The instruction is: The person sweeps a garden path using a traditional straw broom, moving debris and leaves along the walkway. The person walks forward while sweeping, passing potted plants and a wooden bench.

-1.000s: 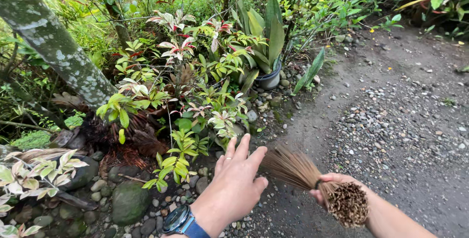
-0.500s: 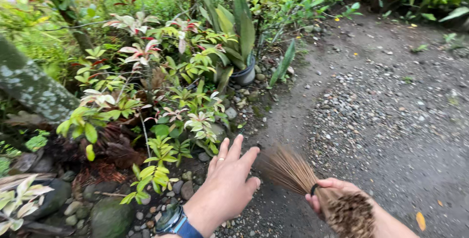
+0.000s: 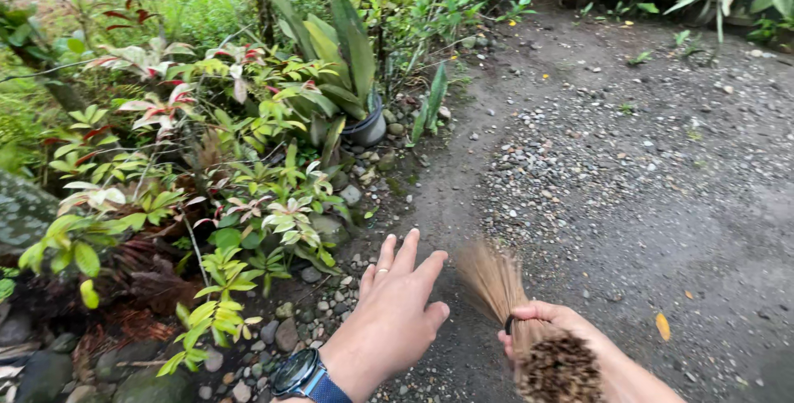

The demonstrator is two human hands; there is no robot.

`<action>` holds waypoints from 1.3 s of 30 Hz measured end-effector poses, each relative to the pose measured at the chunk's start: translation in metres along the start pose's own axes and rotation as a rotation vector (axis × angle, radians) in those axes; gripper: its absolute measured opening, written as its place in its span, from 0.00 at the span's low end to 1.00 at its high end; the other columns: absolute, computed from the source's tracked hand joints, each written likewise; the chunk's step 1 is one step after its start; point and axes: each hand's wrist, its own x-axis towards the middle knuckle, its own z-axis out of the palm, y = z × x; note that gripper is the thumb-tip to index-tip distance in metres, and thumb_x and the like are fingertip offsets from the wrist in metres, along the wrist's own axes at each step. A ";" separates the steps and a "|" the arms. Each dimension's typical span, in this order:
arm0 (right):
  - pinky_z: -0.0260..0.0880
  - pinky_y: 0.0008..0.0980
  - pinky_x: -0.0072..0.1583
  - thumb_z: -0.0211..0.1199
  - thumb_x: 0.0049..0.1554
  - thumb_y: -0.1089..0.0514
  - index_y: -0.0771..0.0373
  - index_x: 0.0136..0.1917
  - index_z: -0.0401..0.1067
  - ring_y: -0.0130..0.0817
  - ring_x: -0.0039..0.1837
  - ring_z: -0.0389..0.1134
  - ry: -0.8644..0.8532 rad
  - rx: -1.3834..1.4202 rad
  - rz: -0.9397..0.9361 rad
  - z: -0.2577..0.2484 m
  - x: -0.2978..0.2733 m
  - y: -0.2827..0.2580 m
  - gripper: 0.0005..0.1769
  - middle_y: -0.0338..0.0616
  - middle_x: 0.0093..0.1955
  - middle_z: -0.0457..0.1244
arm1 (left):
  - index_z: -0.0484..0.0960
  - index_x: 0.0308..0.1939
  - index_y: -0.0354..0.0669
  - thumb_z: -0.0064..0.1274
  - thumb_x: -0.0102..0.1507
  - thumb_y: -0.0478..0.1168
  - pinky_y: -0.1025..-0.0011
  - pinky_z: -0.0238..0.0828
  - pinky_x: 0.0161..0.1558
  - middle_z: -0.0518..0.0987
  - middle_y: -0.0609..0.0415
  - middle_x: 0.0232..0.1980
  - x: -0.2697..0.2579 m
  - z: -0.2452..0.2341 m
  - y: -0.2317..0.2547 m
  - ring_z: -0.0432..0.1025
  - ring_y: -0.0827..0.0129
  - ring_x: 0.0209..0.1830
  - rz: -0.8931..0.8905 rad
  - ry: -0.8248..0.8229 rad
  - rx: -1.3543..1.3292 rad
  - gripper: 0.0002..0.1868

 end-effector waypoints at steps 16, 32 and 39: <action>0.77 0.43 0.46 0.58 0.52 0.52 0.71 0.54 0.69 0.45 0.44 0.72 0.021 0.171 0.066 -0.044 -0.029 0.009 0.22 0.57 0.44 0.69 | 0.60 0.77 0.52 0.55 0.62 0.42 0.44 0.35 0.74 0.41 0.41 0.82 0.006 0.006 0.028 0.30 0.42 0.82 0.062 -0.080 0.018 0.39; 0.77 0.39 0.43 0.59 0.57 0.53 0.67 0.48 0.70 0.44 0.41 0.72 0.078 0.175 0.020 -0.081 -0.044 0.036 0.14 0.54 0.38 0.68 | 0.61 0.77 0.53 0.56 0.62 0.41 0.43 0.36 0.74 0.42 0.40 0.82 0.006 0.029 0.054 0.32 0.42 0.82 0.149 -0.081 0.021 0.39; 0.77 0.40 0.40 0.61 0.51 0.53 0.70 0.50 0.66 0.42 0.37 0.70 -0.139 0.286 0.125 -0.080 -0.037 0.049 0.20 0.50 0.39 0.67 | 0.61 0.76 0.53 0.55 0.62 0.42 0.41 0.37 0.73 0.42 0.39 0.82 0.001 0.037 0.062 0.31 0.39 0.82 0.145 -0.164 0.056 0.39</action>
